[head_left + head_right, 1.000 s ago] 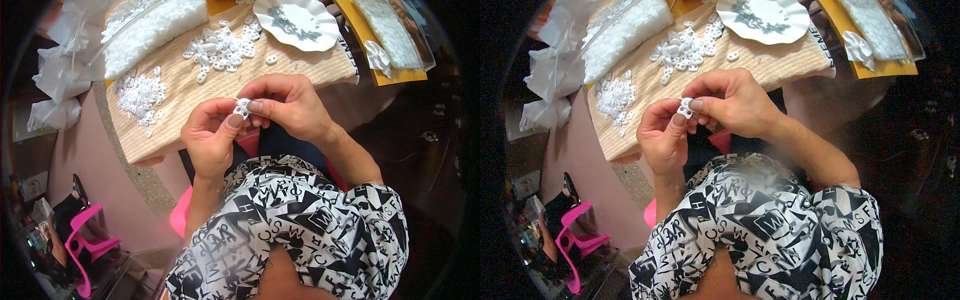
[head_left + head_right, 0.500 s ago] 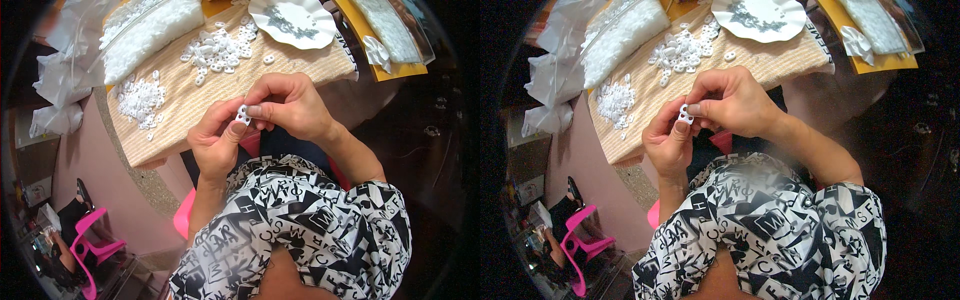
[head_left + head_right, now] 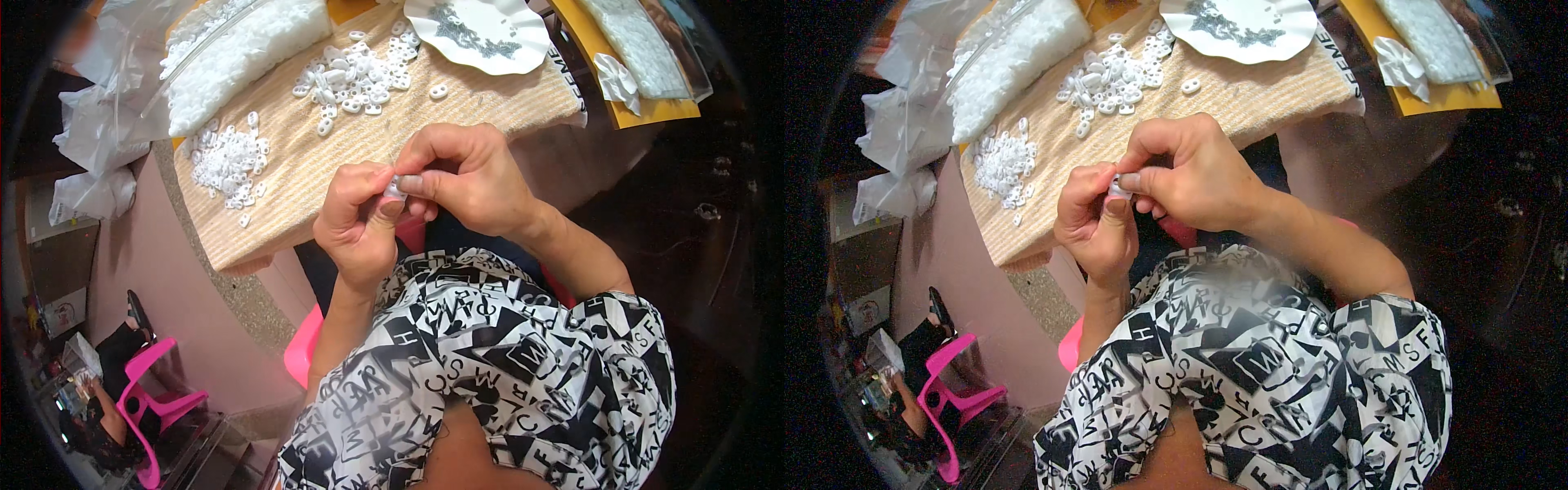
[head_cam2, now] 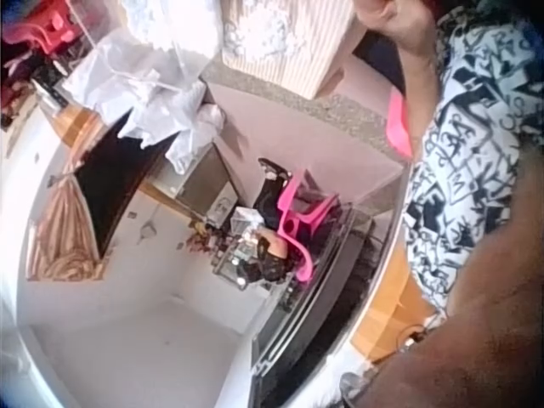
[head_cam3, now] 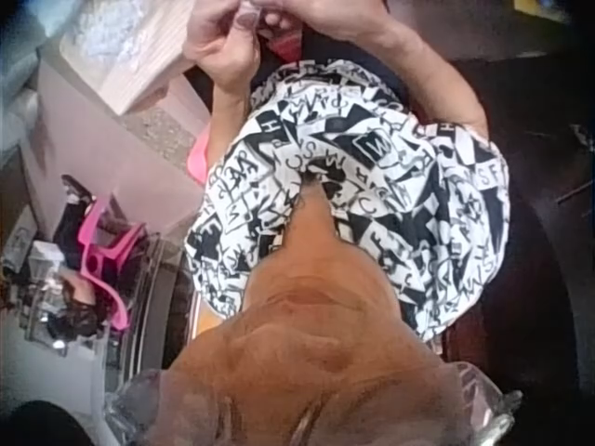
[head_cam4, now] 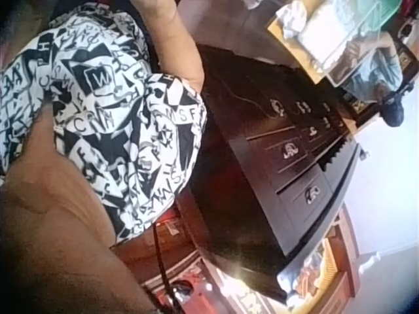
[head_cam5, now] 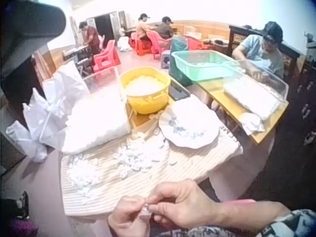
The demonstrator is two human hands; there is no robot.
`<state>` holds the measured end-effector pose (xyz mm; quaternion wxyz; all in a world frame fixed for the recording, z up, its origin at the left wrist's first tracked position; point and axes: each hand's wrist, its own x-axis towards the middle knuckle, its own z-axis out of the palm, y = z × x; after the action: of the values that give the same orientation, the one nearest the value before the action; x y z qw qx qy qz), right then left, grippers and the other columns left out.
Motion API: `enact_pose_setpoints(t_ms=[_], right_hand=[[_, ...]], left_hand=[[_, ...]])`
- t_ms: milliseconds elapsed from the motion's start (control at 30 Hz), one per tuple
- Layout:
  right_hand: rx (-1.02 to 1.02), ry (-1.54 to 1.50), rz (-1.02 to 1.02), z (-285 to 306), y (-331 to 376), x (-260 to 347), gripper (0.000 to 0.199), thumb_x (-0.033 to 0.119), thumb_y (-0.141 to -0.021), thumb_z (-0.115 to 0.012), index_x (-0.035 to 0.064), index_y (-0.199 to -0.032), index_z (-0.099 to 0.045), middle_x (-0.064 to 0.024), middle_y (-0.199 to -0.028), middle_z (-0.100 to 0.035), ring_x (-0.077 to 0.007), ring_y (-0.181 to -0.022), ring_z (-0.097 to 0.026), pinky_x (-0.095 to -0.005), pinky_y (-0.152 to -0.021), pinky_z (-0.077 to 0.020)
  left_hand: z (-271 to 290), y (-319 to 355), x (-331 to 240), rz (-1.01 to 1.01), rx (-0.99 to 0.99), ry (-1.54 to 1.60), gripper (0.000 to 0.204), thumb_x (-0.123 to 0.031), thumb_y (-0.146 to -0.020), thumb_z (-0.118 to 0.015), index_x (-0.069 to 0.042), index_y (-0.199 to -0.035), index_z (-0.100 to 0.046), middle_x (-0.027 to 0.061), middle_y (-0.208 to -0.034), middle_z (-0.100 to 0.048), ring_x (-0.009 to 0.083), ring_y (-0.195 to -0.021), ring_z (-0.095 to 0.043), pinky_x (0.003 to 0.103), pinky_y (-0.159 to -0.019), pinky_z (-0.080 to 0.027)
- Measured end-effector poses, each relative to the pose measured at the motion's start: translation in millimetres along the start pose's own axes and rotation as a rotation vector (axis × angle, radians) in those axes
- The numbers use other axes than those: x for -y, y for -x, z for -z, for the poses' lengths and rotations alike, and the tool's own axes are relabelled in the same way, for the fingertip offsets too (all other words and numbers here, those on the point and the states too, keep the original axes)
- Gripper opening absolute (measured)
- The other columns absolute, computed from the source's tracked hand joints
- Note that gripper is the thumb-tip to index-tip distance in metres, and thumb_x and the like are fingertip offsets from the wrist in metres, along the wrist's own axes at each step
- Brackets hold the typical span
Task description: Manual assembly of small hardware parts by inserting silver metal rings into white plastic components.
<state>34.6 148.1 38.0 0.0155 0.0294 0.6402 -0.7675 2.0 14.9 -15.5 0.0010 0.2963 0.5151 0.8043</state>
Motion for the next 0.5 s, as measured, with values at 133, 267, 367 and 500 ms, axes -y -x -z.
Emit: enact_pose_setpoints(t_ms=[133, 267, 367, 500], right_hand=[[-0.029, 0.016, 0.011, -1.3, -2.4, -2.4, 0.004, -0.007, -0.075, -0.055, -0.0046, -0.074, -0.057, -0.0048, -0.062, -0.056, -0.0068, -0.052, -0.053, -0.0196, -0.045, -0.0440], [-0.031, 0.020, 0.006, -1.3, -3.5, -3.6, 0.005, -0.008, -0.075, -0.054, -0.0043, -0.073, -0.056, -0.0048, -0.061, -0.056, -0.0065, -0.051, -0.052, -0.0196, -0.045, -0.0440], [-0.025, 0.002, -0.016, -1.3, -4.7, -4.7, 0.005, -0.008, -0.075, -0.054, -0.0039, -0.072, -0.056, -0.0048, -0.061, -0.056, -0.0063, -0.051, -0.052, -0.0192, -0.045, -0.0439], [0.037, -0.003, -0.038, 0.8, -4.7, -6.8, 0.004, -0.006, -0.077, -0.054, -0.0031, -0.075, -0.055, -0.0047, -0.066, -0.056, -0.0065, -0.054, -0.054, -0.0183, -0.048, -0.0454]], left_hand=[[-1.4, 2.1, 2.6, 0.018, -0.008, 0.058, 0.020, -0.008, -0.079, -0.060, 0.002, -0.095, -0.052, 0.0106, -0.088, -0.051, 0.0144, -0.077, -0.049, 0.024, -0.070, -0.040], [-1.6, 2.8, 3.6, 0.029, -0.023, 0.042, 0.019, -0.007, -0.080, -0.059, 0.002, -0.095, -0.051, 0.0108, -0.087, -0.051, 0.0141, -0.076, -0.049, 0.024, -0.068, -0.041], [-1.6, 3.7, 4.8, 0.046, -0.027, 0.045, 0.019, -0.007, -0.080, -0.059, 0.001, -0.094, -0.051, 0.0109, -0.088, -0.051, 0.0136, -0.074, -0.050, 0.023, -0.067, -0.041], [1.0, 2.5, 9.5, -0.048, -0.019, -0.035, 0.018, -0.007, -0.080, -0.059, 0.001, -0.094, -0.051, 0.0110, -0.088, -0.051, 0.0132, -0.074, -0.050, 0.024, -0.067, -0.042]])
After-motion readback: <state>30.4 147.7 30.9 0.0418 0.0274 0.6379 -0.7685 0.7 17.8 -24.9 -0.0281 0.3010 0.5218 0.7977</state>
